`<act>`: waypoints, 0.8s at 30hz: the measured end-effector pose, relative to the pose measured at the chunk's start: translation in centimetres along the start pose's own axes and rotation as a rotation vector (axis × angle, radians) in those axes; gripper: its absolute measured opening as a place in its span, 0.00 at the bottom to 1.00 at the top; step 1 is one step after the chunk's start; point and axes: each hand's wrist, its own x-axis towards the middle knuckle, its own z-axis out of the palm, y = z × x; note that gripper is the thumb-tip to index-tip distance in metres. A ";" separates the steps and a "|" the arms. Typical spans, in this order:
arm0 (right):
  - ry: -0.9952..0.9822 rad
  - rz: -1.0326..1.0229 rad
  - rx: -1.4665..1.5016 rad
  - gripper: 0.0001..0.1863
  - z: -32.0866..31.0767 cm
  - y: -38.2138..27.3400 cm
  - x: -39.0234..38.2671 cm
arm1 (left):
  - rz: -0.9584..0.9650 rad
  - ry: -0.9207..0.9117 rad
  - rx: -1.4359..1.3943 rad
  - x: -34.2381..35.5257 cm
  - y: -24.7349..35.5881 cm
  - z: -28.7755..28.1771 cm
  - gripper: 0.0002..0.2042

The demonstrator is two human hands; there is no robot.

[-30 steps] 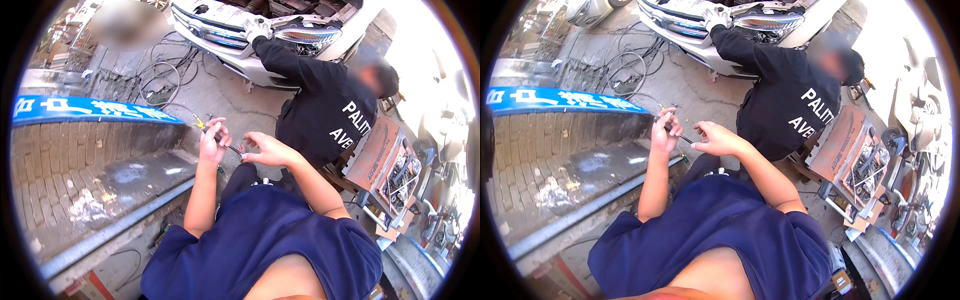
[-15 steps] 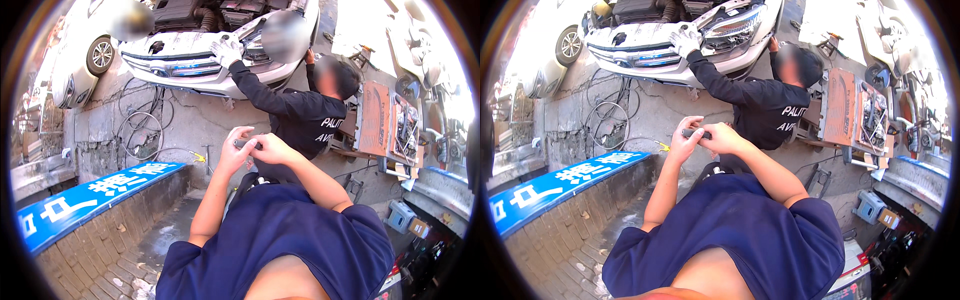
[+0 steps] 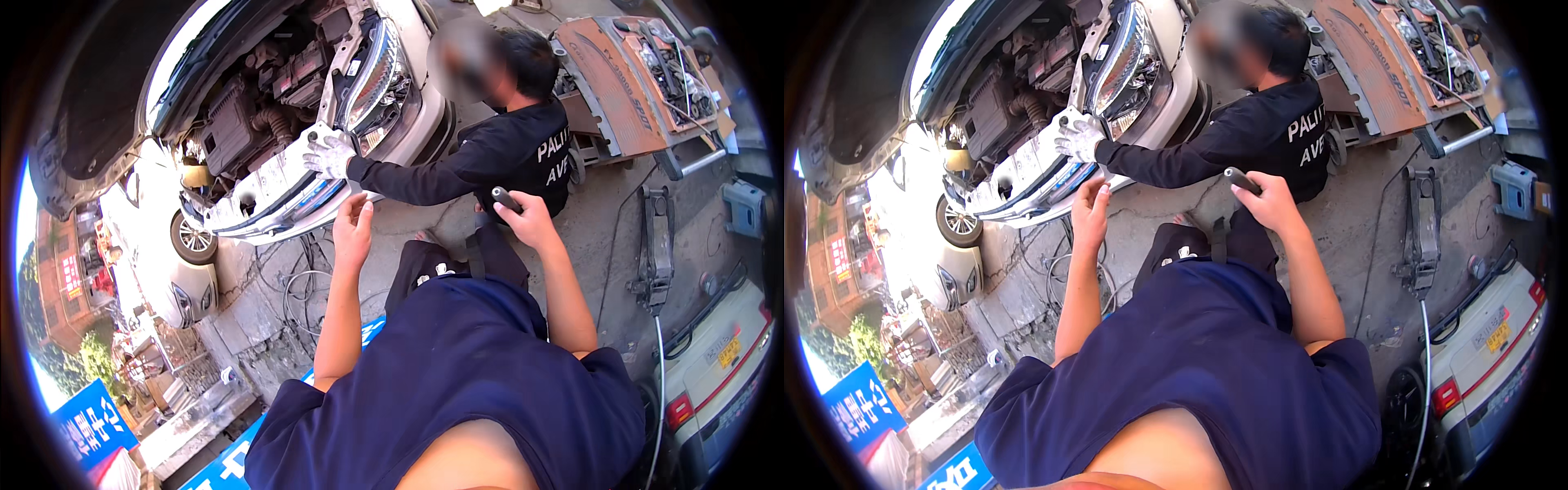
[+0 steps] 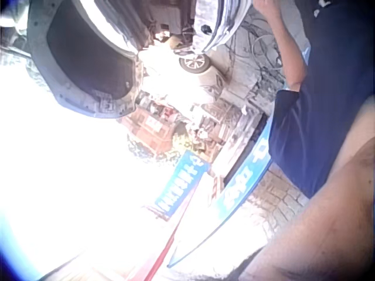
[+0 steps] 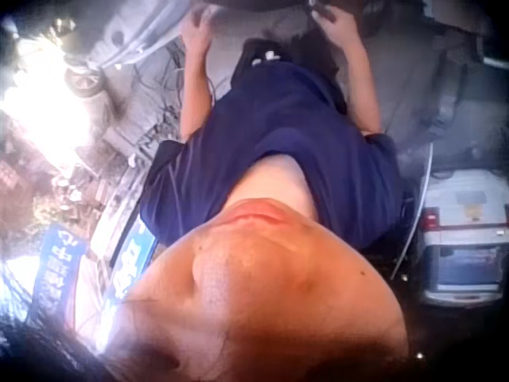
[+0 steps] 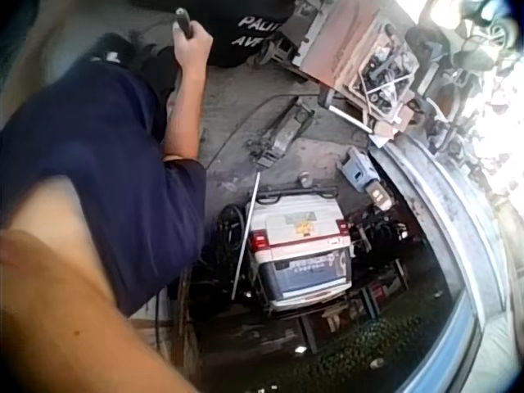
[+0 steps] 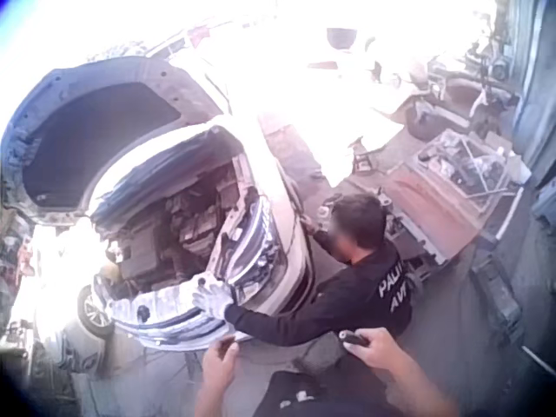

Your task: The person uses a screwdriver to remove screws from the front bumper of a white car. They then detach the bumper cover and work on the headlight assembly area, removing additional fasteners and adjusting components.

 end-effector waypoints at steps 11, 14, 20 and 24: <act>0.614 0.901 -0.424 0.16 3.0 14.3 -20.1 | 0.426 -0.004 0.351 24.2 1.4 2.1 0.14; 0.613 1.111 -0.385 0.19 8.8 17.6 -26.8 | 0.533 0.051 0.606 32.2 0.3 3.9 0.15; 0.849 1.354 0.350 0.08 20.6 20.1 -35.6 | 0.552 0.133 0.861 41.6 -3.2 8.3 0.20; 0.890 1.425 0.637 0.08 24.5 20.0 -36.4 | 0.487 0.286 0.717 43.8 -4.4 9.1 0.20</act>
